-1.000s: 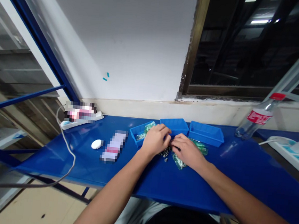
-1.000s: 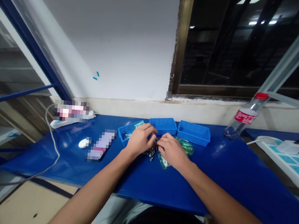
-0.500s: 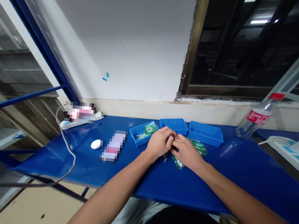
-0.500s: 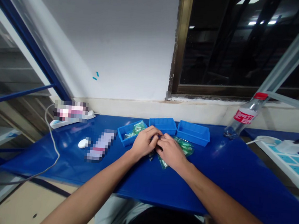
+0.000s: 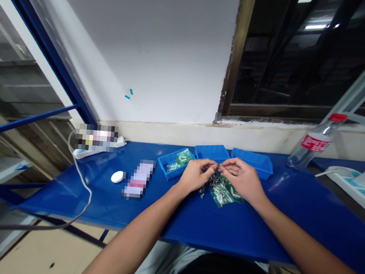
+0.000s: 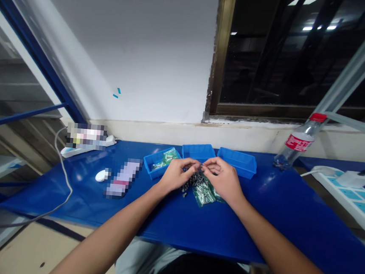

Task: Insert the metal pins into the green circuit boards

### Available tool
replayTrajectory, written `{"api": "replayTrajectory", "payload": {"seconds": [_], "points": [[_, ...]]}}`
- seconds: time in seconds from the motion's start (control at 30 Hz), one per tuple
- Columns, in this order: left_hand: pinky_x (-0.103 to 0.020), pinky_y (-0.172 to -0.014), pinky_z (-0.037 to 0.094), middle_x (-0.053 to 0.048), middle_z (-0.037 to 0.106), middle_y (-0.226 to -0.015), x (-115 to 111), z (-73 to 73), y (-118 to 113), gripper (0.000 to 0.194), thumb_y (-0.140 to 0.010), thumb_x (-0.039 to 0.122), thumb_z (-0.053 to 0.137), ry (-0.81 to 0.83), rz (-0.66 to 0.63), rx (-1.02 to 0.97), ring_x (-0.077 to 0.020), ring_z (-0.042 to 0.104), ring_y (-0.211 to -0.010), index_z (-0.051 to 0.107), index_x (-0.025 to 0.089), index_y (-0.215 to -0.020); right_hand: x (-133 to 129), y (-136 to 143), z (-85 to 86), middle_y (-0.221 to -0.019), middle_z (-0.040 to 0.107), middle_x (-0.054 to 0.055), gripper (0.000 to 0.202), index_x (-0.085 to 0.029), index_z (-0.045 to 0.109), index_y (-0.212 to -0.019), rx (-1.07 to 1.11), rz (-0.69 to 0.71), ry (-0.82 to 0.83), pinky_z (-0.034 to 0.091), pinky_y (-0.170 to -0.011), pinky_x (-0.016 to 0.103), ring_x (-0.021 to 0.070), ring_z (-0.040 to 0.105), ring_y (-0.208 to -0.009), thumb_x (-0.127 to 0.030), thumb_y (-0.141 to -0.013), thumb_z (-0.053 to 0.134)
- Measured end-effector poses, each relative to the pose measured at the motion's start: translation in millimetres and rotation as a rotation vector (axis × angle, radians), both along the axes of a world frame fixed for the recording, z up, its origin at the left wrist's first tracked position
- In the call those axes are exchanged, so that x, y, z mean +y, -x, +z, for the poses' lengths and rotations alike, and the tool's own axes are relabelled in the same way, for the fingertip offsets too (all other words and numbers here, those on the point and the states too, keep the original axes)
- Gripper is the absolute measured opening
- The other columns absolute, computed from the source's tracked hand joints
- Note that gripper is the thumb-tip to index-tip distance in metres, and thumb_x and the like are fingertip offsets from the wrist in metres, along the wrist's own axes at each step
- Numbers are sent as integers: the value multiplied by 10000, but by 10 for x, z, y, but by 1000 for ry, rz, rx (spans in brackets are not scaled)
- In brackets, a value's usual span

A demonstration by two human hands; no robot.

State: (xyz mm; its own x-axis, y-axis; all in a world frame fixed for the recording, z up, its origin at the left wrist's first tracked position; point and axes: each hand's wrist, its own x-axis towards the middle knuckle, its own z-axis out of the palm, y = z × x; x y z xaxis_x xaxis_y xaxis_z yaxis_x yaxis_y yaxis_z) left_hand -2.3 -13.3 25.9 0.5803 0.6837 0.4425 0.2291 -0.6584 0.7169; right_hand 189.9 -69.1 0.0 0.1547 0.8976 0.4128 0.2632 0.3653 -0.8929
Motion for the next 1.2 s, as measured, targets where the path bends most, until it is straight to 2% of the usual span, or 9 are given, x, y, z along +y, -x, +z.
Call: {"api": "replayTrajectory", "payload": {"seconds": [0.23,0.4,0.53,0.63,0.8,0.87,1.0,1.07,1.2], "points": [[-312,-883,606,-40,807,-1073,58,-96,-34,211,-938,261,648,41,15,-52,-221,775,-971,793,208,-1082,12,-31,-19,-977,767,100,395,-191,671,-952,90,42,26,613,-954,428,253,757,-971,-498,-772,841],[-322,-868,619,-43,812,-1037,65,-133,-46,171,-924,237,670,39,48,-70,-219,783,-931,800,207,-1031,-2,-9,-12,-920,778,105,407,-178,709,-924,88,14,63,638,-902,424,257,766,-909,-525,-759,843],[-326,-900,626,-55,811,-1033,57,-152,-77,166,-896,193,693,116,-1,-158,-211,784,-950,780,188,-1037,11,-21,-44,-902,767,96,345,-187,686,-923,47,-19,62,644,-850,399,247,760,-879,-470,-782,824],[-335,-919,628,-72,801,-1062,52,-146,-88,189,-891,164,682,187,-44,-192,-212,781,-983,749,173,-1068,12,-20,-47,-927,750,85,242,-195,678,-972,-84,-53,22,639,-813,375,230,743,-868,-365,-824,766],[-312,-834,643,-131,756,-1192,26,-85,-84,394,-888,223,724,261,-75,-245,-218,776,-982,636,155,-1265,-40,24,36,-939,708,68,195,-204,713,-1031,-338,-111,-82,621,-746,335,198,698,-800,-238,-845,662],[-310,-836,635,-134,768,-1142,4,-52,-81,399,-899,307,735,240,-39,-241,-218,771,-971,645,143,-1251,-63,38,75,-943,703,72,163,-210,727,-994,-355,-112,-121,617,-723,329,194,685,-772,-235,-860,637],[-305,-836,618,-83,804,-1004,-24,-20,-62,300,-930,412,692,164,-15,-106,-223,770,-911,758,160,-1078,-79,33,95,-1005,716,74,144,-215,717,-991,-299,-106,-122,627,-732,325,186,701,-757,-266,-883,636],[-311,-831,619,-66,809,-1027,-11,-38,-50,289,-948,413,661,145,-27,-51,-233,774,-921,783,180,-1067,-72,19,80,-1021,723,69,148,-221,714,-1004,-305,-83,-112,633,-757,337,191,715,-777,-281,-894,635],[-342,-879,628,-67,804,-1079,50,-107,-39,274,-926,307,667,150,-4,-44,-244,778,-973,775,184,-1146,-60,3,59,-1044,748,73,149,-237,740,-982,-375,-65,-139,633,-801,384,227,733,-853,-310,-919,626]]}}
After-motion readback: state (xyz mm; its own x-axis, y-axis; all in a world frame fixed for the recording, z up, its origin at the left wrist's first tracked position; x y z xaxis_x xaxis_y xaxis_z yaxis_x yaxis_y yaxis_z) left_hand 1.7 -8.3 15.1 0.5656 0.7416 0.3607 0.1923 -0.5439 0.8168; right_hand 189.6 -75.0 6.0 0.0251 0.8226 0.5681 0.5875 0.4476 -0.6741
